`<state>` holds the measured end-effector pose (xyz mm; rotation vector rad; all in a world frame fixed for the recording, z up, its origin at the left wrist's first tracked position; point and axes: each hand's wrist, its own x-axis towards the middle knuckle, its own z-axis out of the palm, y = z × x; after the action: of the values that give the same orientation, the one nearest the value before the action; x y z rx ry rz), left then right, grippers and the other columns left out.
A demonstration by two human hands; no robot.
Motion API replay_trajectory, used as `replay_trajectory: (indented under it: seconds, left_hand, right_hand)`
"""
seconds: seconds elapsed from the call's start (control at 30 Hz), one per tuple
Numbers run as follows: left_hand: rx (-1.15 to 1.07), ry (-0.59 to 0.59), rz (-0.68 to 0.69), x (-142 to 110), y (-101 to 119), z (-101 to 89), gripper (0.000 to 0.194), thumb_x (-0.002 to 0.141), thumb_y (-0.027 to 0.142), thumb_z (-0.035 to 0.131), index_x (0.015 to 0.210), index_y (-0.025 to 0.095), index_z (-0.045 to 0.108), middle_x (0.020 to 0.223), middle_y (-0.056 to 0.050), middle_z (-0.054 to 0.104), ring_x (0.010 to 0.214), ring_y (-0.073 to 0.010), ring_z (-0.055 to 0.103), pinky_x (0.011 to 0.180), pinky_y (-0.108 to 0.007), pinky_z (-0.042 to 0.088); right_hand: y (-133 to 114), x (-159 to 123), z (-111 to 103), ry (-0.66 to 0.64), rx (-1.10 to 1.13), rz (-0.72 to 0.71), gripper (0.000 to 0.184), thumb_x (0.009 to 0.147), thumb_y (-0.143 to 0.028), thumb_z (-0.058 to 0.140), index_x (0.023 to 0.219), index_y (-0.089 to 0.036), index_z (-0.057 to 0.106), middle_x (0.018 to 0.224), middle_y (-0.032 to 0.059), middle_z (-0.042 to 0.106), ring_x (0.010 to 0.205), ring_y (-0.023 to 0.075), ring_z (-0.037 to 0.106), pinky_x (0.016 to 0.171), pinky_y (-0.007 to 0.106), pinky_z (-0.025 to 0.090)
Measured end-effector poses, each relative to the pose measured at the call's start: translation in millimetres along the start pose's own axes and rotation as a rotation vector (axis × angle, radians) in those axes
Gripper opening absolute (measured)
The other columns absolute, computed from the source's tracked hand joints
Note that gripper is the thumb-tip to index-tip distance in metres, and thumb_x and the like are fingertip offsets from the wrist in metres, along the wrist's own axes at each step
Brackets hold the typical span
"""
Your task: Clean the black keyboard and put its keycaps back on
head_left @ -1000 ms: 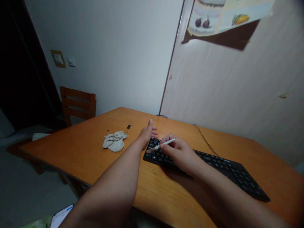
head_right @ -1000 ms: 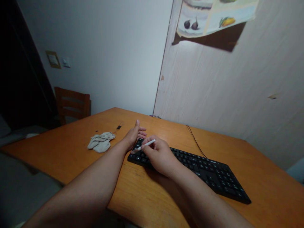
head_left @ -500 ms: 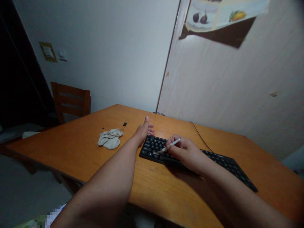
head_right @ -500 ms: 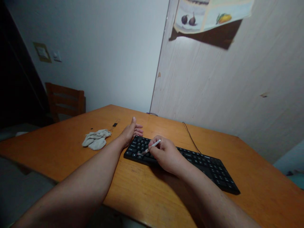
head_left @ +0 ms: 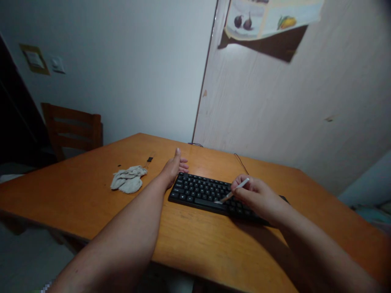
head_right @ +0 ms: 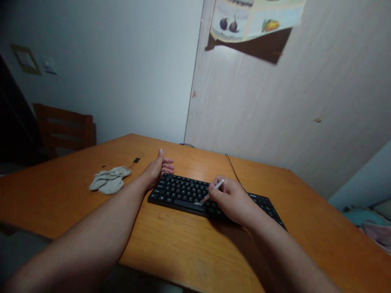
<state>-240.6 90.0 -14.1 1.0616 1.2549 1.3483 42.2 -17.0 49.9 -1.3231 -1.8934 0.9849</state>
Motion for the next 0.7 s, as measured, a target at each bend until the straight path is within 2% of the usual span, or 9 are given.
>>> replay_trajectory:
  seconds: [0.17, 0.33, 0.43, 0.57, 0.7]
  left_hand:
    - [0.0, -0.01, 0.001, 0.5, -1.0, -1.7, 0.085, 0.085, 0.083, 0.024, 0.101, 0.011, 0.065, 0.081, -0.012, 0.069, 0.068, -0.0189, 0.065, 0.06, -0.027, 0.049]
    - [-0.003, -0.007, 0.006, 0.3, -1.3, -2.7, 0.086, 0.084, 0.084, 0.025, 0.101, 0.009, 0.065, 0.083, -0.013, 0.069, 0.066, -0.0184, 0.065, 0.059, -0.027, 0.05]
    - [-0.003, -0.005, 0.007, 0.3, -1.0, -2.9, 0.084, 0.085, 0.083, 0.026, 0.1, 0.01, 0.065, 0.081, -0.013, 0.069, 0.065, -0.0179, 0.065, 0.059, -0.027, 0.05]
    - [-0.003, -0.004, 0.02, 0.9, -1.4, -3.0, 0.082, 0.086, 0.082, 0.027, 0.099, 0.011, 0.065, 0.08, -0.011, 0.068, 0.065, -0.0174, 0.065, 0.058, -0.026, 0.049]
    - [0.004, 0.001, 0.019, 1.0, -1.8, -2.8, 0.083, 0.086, 0.082, 0.025, 0.098, 0.011, 0.066, 0.08, -0.012, 0.069, 0.065, -0.0179, 0.065, 0.059, -0.026, 0.05]
  right_hand:
    - [10.4, -11.5, -21.1, 0.048, -0.044, -0.017, 0.021, 0.084, -0.04, 0.059, 0.08, -0.02, 0.055, 0.064, -0.0038, 0.047, 0.058, 0.0118, 0.039, 0.053, 0.025, 0.03]
    - [21.5, -19.3, -39.9, 0.084, -0.042, 0.053, 0.027, 0.083, -0.047, 0.059, 0.08, -0.02, 0.054, 0.062, -0.0041, 0.047, 0.055, 0.0116, 0.037, 0.051, 0.026, 0.027]
    - [28.3, -22.8, -51.4, 0.098, -0.065, 0.043, 0.03, 0.084, -0.049, 0.059, 0.079, -0.021, 0.054, 0.065, -0.0028, 0.05, 0.056, 0.012, 0.039, 0.052, 0.026, 0.028]
    - [35.3, -26.2, -63.2, 0.126, -0.128, 0.039, 0.03, 0.085, -0.049, 0.058, 0.076, -0.021, 0.055, 0.061, -0.0036, 0.047, 0.054, 0.0116, 0.038, 0.052, 0.026, 0.029]
    - [39.2, -26.8, -73.2, 0.156, -0.207, -0.006, 0.028, 0.084, -0.046, 0.06, 0.072, -0.021, 0.057, 0.062, -0.0011, 0.053, 0.056, 0.0137, 0.045, 0.052, 0.026, 0.035]
